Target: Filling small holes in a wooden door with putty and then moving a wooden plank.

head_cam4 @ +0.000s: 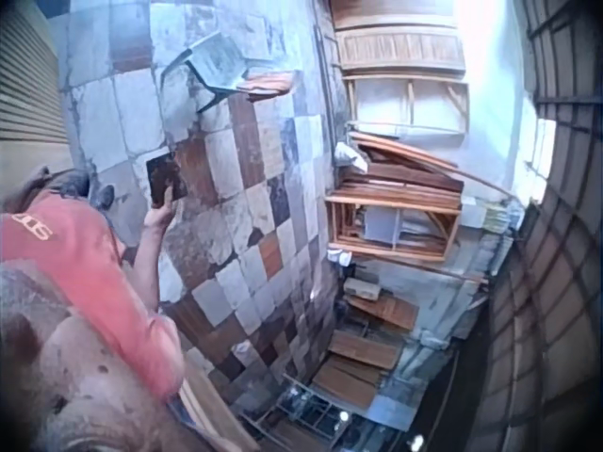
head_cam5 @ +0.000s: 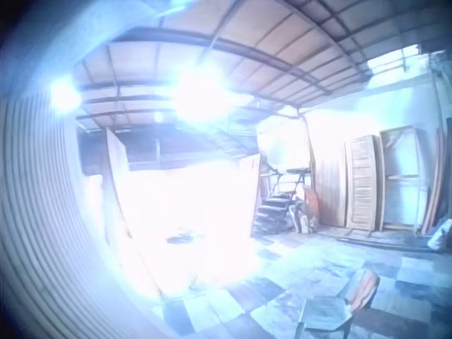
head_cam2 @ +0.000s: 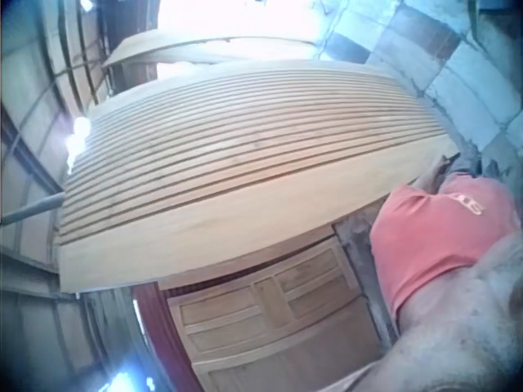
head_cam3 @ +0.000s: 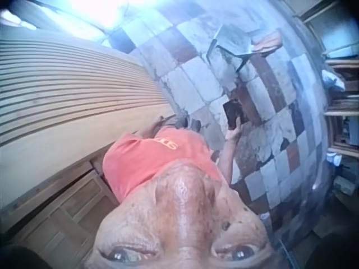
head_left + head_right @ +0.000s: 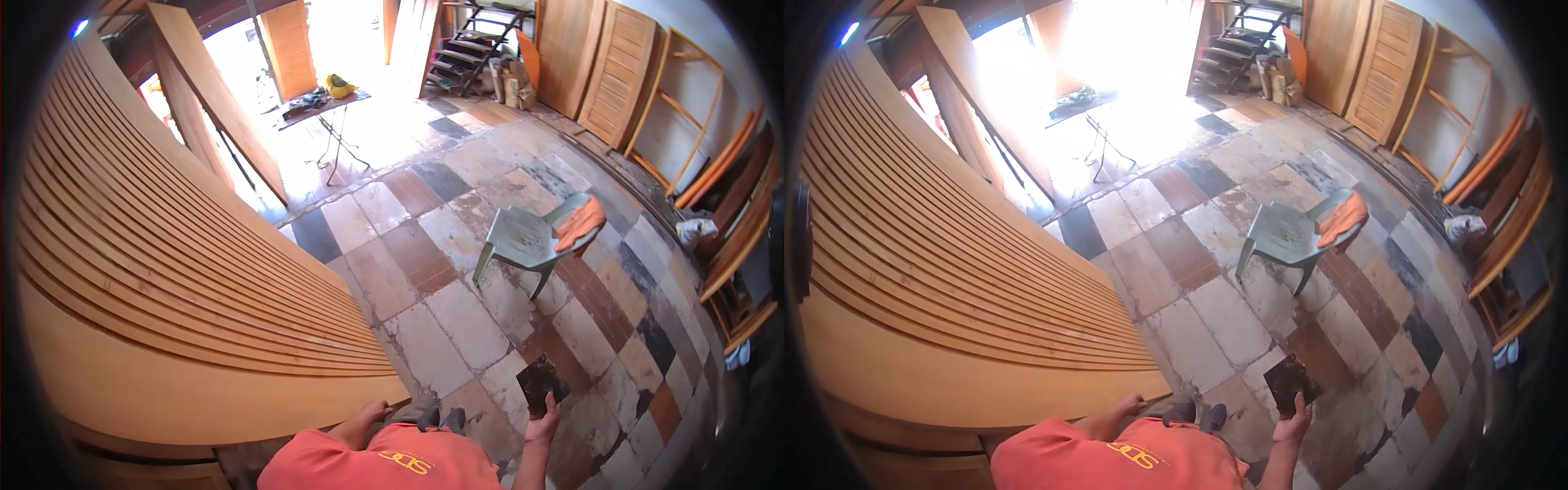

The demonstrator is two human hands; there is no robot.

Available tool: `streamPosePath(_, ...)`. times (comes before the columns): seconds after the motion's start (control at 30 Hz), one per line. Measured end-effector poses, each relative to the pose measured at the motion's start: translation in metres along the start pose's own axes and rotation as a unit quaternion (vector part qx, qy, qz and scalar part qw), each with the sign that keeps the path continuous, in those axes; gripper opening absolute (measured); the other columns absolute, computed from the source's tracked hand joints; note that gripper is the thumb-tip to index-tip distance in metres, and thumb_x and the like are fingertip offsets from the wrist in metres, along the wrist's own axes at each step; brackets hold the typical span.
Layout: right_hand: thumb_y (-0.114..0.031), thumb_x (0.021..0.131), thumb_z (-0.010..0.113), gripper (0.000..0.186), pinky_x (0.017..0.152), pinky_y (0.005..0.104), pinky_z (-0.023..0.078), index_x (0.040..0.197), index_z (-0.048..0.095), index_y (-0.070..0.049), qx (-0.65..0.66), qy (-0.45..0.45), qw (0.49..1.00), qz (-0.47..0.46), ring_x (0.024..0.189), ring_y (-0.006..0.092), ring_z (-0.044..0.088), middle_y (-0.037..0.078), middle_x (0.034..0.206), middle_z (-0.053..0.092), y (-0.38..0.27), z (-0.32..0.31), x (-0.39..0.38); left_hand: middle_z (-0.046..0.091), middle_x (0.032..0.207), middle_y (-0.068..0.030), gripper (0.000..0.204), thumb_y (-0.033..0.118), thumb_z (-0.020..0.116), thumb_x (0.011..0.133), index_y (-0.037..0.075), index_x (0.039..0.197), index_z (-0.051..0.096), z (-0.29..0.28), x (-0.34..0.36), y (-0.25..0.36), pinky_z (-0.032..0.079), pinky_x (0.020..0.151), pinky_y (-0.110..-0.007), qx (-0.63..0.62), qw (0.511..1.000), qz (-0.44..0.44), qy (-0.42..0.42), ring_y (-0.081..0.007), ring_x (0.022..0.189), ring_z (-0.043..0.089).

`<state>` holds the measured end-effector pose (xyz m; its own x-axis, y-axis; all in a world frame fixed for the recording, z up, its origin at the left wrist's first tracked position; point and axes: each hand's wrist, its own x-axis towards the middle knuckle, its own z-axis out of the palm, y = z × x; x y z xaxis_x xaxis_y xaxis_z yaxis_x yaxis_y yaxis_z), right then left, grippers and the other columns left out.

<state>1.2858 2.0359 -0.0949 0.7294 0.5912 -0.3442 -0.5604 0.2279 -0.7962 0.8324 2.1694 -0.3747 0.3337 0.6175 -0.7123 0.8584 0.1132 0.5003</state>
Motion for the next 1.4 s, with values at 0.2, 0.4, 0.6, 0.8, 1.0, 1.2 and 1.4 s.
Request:
streamPosePath(0.2, -0.022, 0.095, 0.074, 0.042, 0.073, 0.0284, 0.061, 0.134, 0.061, -0.013, -0.010, -0.075, 0.997, 0.027, 0.098, 0.0161, 0.073, 0.002, 0.120, 0.072, -0.010, 0.099, 0.110, 0.077, 0.101, -0.0215, 0.055, 0.052, 0.069, 0.090, 0.004, 0.114, 0.077, 0.000, 0.029, 0.003, 0.057, 0.081, -0.047, -0.084, 0.994, -0.029, 0.056, -0.0369, 0.093, 0.074)
streamPosePath(0.4, -0.024, 0.092, 0.075, 0.041, 0.057, 0.0300, 0.061, 0.131, 0.062, -0.019, -0.031, -0.037, 0.996, 0.071, 0.087, 0.0154, 0.074, -0.001, 0.112, 0.073, 0.062, 0.184, 0.196, 0.075, 0.110, -0.0235, 0.060, 0.054, 0.072, 0.082, 0.004, 0.114, 0.076, -0.033, 0.105, 0.030, 0.056, 0.085, -0.048, -0.441, 0.890, -0.117, 0.003, -0.0384, 0.102, 0.073)
streamPosePath(0.6, -0.023, 0.092, 0.076, 0.038, 0.057, 0.0312, 0.061, 0.127, 0.064, -0.019, -0.017, -0.059, 0.991, 0.117, 0.087, 0.0178, 0.076, 0.001, 0.110, 0.075, 0.099, 0.330, 0.258, 0.075, 0.111, -0.0230, 0.057, 0.052, 0.071, 0.083, 0.004, 0.114, 0.076, -0.207, 0.271, 0.043, 0.056, 0.086, -0.049, 0.029, 0.999, -0.016, 0.042, -0.0385, 0.102, 0.072)
streamPosePath(0.8, -0.016, 0.095, 0.073, 0.042, 0.075, 0.0360, 0.065, 0.134, 0.060, -0.011, -0.026, -0.156, 0.975, 0.159, 0.103, 0.0215, 0.074, 0.005, 0.121, 0.073, 0.127, 0.481, 0.355, 0.066, 0.138, -0.0145, 0.064, 0.049, 0.068, 0.097, 0.011, 0.147, 0.057, -0.433, 0.334, 0.241, 0.052, 0.101, -0.040, -0.241, 0.953, 0.173, -0.069, -0.0268, 0.120, 0.066)
streamPosePath(1.0, -0.009, 0.098, 0.069, 0.039, 0.101, 0.0371, 0.055, 0.136, 0.060, -0.006, -0.070, -0.216, 0.962, 0.150, 0.110, 0.0193, 0.068, 0.005, 0.126, 0.069, 0.181, 0.629, 0.447, 0.063, 0.138, -0.0100, 0.047, 0.033, 0.067, 0.104, 0.007, 0.142, 0.056, -0.578, 0.313, 0.414, 0.052, 0.100, -0.037, -0.533, 0.791, 0.289, -0.088, -0.0190, 0.117, 0.066)
streamPosePath(1.2, -0.013, 0.101, 0.068, 0.029, 0.097, 0.0313, 0.052, 0.129, 0.066, -0.007, -0.096, -0.345, 0.914, 0.190, 0.106, 0.0151, 0.068, 0.003, 0.118, 0.073, 0.211, 0.768, 0.540, 0.073, 0.118, -0.0088, 0.032, 0.023, 0.070, 0.102, 0.004, 0.126, 0.064, -0.687, 0.393, 0.460, 0.061, 0.088, -0.034, -0.653, 0.708, 0.246, 0.109, -0.0187, 0.102, 0.072)
streamPosePath(1.4, -0.015, 0.101, 0.069, 0.029, 0.099, 0.0336, 0.052, 0.128, 0.068, -0.006, -0.145, -0.449, 0.852, 0.228, 0.108, 0.0144, 0.069, 0.004, 0.121, 0.073, 0.229, 0.892, 0.647, 0.076, 0.108, -0.0095, 0.025, 0.022, 0.072, 0.100, 0.004, 0.117, 0.067, -0.793, 0.470, 0.497, 0.065, 0.078, -0.032, -0.696, 0.643, 0.228, 0.223, -0.0183, 0.092, 0.075)
